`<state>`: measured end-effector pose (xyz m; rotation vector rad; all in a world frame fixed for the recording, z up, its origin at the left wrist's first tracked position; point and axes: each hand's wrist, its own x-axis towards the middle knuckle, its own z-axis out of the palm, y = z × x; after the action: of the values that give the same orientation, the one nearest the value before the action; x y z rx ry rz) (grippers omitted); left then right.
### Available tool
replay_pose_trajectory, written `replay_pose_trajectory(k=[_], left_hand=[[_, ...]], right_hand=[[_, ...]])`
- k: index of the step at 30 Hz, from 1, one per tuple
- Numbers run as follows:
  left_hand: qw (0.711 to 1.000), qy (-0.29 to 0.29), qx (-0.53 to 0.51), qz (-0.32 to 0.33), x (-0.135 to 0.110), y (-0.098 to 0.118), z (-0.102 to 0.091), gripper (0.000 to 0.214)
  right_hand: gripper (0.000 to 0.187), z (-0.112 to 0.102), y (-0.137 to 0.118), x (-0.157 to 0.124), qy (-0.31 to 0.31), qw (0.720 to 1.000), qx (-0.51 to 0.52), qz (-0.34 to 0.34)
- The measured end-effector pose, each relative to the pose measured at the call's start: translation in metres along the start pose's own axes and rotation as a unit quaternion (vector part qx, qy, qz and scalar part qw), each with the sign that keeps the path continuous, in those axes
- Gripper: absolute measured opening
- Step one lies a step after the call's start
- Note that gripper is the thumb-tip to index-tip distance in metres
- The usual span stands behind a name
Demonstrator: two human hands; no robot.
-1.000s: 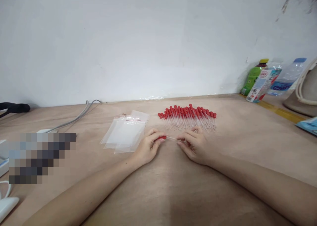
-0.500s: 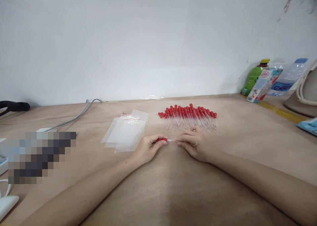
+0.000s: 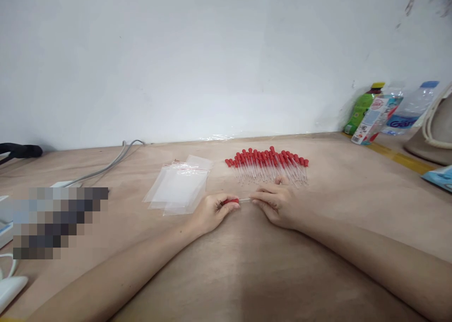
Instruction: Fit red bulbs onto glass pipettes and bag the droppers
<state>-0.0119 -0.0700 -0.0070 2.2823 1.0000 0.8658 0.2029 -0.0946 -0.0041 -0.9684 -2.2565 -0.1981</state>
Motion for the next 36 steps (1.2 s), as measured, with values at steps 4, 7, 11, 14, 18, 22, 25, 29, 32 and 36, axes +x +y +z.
replay_pose_trajectory(k=[4, 7, 11, 14, 18, 22, 25, 29, 32, 36], left_hand=[[1.000, 0.009, 0.007, 0.019, 0.000, 0.001, -0.001, 0.017], [0.999, 0.001, 0.016, 0.027, 0.000, 0.002, -0.001, 0.018], [0.999, -0.015, 0.024, 0.027, 0.000, 0.002, -0.001, 0.019], [0.999, -0.024, 0.030, 0.030, 0.000, 0.002, 0.000, 0.019], [0.998, -0.034, 0.034, 0.033, -0.001, 0.002, 0.000, 0.020], [0.998, -0.033, 0.038, 0.034, -0.001, 0.002, 0.000, 0.020], [0.997, -0.036, 0.048, 0.041, -0.001, 0.003, 0.000, 0.020], [0.998, -0.032, 0.041, 0.037, 0.003, 0.003, -0.003, 0.021], [0.999, -0.028, -0.008, 0.020, 0.007, 0.002, -0.006, 0.020], [0.982, 0.029, -0.170, -0.080, 0.011, 0.000, -0.006, 0.027]], right_hand=[[0.024, -0.001, -0.005, 0.003, -0.007, 1.000, 0.005, 0.008], [0.026, -0.001, -0.008, 0.004, -0.021, 1.000, -0.007, 0.008], [0.026, 0.002, -0.009, 0.005, -0.024, 0.999, -0.024, 0.000], [0.027, 0.007, -0.008, 0.004, -0.030, 0.999, -0.028, -0.001], [0.028, 0.011, -0.008, 0.004, -0.051, 0.998, -0.022, 0.015], [0.028, 0.012, -0.010, 0.006, -0.080, 0.996, 0.002, 0.037], [0.029, 0.011, -0.011, 0.008, -0.098, 0.994, 0.019, 0.046], [0.029, 0.012, -0.012, 0.009, -0.101, 0.992, 0.032, 0.070], [0.029, 0.013, -0.012, 0.009, -0.096, 0.991, 0.025, 0.091], [0.022, 0.009, -0.015, 0.009, -0.081, 0.994, 0.025, 0.070]])
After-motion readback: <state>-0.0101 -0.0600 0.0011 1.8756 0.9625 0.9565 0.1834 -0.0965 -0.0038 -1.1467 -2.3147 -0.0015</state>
